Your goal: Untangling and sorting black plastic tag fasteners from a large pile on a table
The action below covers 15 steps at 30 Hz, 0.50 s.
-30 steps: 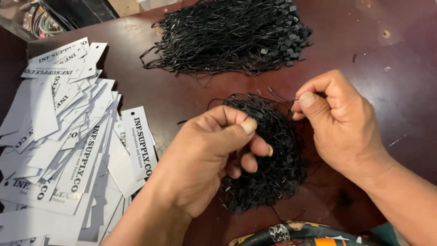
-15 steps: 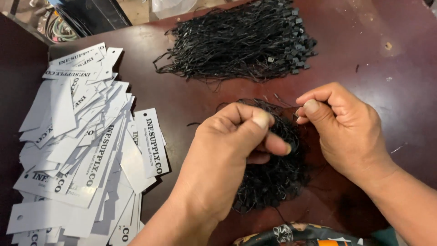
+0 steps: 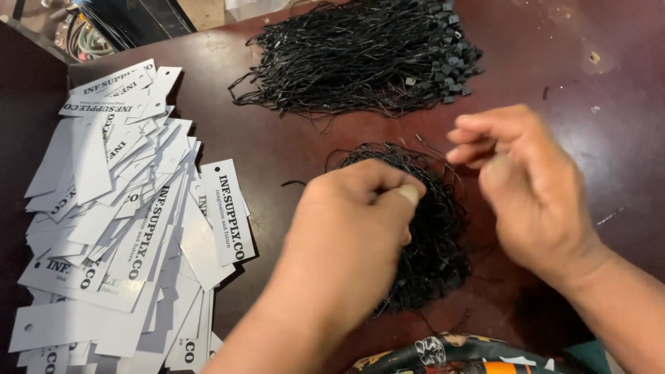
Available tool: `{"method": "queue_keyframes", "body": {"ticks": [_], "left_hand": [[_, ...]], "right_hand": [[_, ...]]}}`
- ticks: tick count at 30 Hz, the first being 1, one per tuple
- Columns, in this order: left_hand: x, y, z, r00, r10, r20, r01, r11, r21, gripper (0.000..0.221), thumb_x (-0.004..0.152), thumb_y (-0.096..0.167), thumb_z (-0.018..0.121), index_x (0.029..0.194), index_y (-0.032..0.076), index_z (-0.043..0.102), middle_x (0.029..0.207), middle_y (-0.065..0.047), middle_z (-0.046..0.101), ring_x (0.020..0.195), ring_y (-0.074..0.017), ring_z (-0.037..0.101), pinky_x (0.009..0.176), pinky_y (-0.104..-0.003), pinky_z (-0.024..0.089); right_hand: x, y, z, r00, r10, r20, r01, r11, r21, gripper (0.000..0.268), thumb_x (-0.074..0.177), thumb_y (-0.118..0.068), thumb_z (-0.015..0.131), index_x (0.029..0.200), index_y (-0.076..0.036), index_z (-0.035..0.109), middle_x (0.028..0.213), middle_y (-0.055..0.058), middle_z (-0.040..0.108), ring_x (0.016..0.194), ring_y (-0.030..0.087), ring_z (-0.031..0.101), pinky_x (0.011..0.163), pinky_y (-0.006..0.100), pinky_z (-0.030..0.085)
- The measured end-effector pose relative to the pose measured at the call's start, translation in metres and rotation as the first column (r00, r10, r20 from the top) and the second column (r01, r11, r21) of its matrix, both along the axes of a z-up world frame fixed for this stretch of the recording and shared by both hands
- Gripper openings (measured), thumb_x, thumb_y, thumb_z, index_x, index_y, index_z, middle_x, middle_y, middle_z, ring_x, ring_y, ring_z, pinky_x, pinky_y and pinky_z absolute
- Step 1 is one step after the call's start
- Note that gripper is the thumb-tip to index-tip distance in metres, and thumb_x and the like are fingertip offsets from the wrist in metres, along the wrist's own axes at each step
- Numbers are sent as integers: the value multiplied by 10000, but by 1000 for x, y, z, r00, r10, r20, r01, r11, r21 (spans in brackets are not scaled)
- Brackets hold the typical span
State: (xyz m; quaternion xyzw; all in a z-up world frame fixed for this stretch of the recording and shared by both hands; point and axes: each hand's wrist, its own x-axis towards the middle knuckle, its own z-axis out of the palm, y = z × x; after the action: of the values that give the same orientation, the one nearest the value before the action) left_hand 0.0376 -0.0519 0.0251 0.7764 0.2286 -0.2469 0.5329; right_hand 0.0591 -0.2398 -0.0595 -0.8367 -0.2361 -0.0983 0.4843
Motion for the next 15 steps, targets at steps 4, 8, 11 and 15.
{"method": "queue_keyframes", "body": {"ticks": [4, 8, 11, 15], "left_hand": [[-3, -19, -31, 844, -439, 307, 281, 850, 445, 234, 925, 301, 538, 987, 236, 755, 865, -119, 782, 856, -438, 685, 763, -564, 502], [1, -29, -34, 763, -518, 387, 291, 810, 509, 243, 969, 319, 518, 964, 212, 736, 926, -65, 772, 862, -376, 689, 698, -534, 512], [5, -26, -14, 832, -478, 284, 338, 841, 423, 258, 958, 324, 504, 978, 265, 755, 923, -33, 782, 908, -349, 677, 747, -499, 507], [7, -17, -12, 870, -439, 224, 316, 846, 429, 253, 957, 364, 540, 817, 202, 675, 868, -63, 759, 887, -387, 659, 746, -521, 484]], "right_hand": [[-1, 0, -5, 940, 262, 220, -211, 950, -230, 478, 951, 43, 565, 1421, 19, 483, 1287, 205, 613, 1174, 315, 648, 1050, 401, 522], [-1, 0, -11, 965, 117, 233, -61, 970, -235, 321, 919, 161, 494, 1182, 21, 616, 896, 98, 630, 751, 224, 587, 714, 332, 475], [-2, -1, -10, 976, 50, 213, -4, 977, -212, 246, 944, 177, 505, 1052, -1, 636, 810, 64, 595, 679, 183, 529, 659, 305, 444], [0, -1, -8, 976, 86, 199, -41, 975, -218, 198, 982, 127, 543, 1071, -6, 659, 797, 57, 607, 654, 176, 534, 646, 301, 444]]}}
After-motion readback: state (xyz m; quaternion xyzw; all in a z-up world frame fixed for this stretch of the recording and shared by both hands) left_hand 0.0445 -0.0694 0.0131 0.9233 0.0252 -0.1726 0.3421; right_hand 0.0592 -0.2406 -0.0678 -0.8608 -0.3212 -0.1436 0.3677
